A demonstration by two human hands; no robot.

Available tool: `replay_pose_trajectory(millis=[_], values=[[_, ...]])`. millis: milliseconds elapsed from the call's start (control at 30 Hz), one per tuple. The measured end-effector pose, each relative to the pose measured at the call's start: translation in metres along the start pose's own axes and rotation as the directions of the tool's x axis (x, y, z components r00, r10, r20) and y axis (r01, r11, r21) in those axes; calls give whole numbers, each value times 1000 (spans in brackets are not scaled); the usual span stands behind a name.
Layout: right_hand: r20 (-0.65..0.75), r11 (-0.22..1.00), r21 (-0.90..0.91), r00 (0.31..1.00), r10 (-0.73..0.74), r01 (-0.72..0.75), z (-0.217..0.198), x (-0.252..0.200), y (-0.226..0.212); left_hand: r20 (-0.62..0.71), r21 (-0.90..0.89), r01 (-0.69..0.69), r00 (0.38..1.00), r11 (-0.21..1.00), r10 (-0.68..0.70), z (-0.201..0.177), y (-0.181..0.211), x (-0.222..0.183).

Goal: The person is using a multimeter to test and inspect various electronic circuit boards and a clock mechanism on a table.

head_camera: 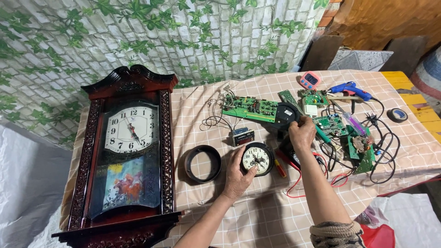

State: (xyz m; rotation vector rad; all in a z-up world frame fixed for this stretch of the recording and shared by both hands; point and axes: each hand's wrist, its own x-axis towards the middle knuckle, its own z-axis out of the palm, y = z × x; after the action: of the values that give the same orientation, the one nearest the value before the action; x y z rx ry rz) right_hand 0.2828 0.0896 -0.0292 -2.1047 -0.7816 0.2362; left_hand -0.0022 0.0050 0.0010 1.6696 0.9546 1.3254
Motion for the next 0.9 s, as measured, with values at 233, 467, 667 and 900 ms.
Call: replay_pose_trajectory(millis=[233, 467, 667, 900], values=[[67, 994, -106, 997, 25, -18, -13, -7, -18, -12, 2, 4, 1000, 1000, -4, 1, -2, -1], [94, 991, -135, 995, 23, -10, -20, -11, -21, -5, -14, -6, 1000, 1000, 6, 2, -4, -1], [81, 988, -152, 997, -1, 13, -4, 4, 5, -13, -16, -9, 1000, 1000, 9, 1, -1, 1], [40, 999, -43, 999, -29, 31, -6, -1, -4, -10, -16, -24, 1000, 1000, 24, 2, -5, -1]])
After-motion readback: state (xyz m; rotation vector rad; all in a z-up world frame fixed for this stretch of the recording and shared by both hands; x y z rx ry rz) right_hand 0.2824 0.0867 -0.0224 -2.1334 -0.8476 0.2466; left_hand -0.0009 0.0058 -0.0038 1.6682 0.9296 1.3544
